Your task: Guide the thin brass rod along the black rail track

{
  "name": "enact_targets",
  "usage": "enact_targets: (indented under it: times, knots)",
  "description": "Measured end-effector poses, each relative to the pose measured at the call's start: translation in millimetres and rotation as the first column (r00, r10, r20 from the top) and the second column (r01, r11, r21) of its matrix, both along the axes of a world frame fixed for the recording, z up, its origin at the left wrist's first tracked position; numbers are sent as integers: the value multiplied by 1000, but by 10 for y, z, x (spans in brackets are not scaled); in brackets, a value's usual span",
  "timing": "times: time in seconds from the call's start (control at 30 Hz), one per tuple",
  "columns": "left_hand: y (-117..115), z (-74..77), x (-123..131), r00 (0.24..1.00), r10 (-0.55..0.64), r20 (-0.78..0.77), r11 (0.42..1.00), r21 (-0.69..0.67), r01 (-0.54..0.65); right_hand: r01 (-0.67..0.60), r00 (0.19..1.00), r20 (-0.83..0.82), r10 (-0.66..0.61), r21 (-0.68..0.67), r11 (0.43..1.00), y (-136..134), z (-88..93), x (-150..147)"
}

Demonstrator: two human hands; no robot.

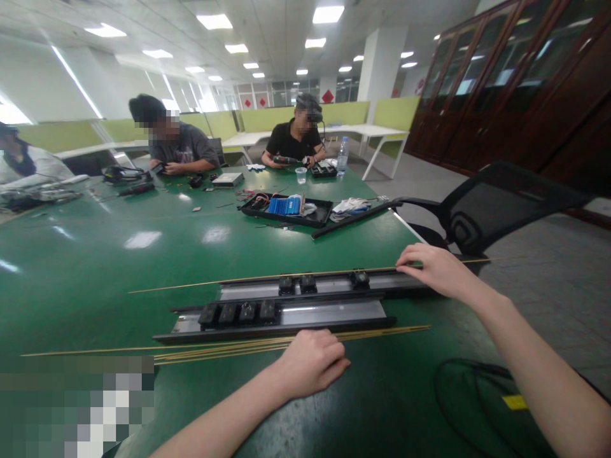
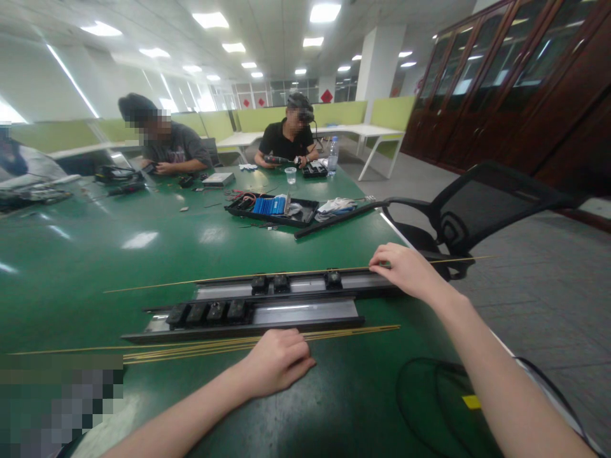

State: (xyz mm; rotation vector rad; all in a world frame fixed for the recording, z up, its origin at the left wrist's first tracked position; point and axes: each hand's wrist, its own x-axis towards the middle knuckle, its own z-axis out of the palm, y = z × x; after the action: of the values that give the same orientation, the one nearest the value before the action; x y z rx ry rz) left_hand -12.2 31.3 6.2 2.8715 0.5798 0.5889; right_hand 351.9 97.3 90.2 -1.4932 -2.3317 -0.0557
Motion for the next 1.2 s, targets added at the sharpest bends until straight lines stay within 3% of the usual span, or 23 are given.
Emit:
enact_targets:
  times: [0.43,0.83,1.2]
  knots:
    - [4,17,12,1000,-4,24,1000,-7,4,129,992,24,-127,-119,984,-13,62,177]
    - [4,3,13,1000,-6,15,1000,2,6,291,957,59,-285,-232,928,-27,75,451]
    - [-1,16,17,1000,-4,11,1000,4,4,419,907,63,-417,-240,875,-51,72,741]
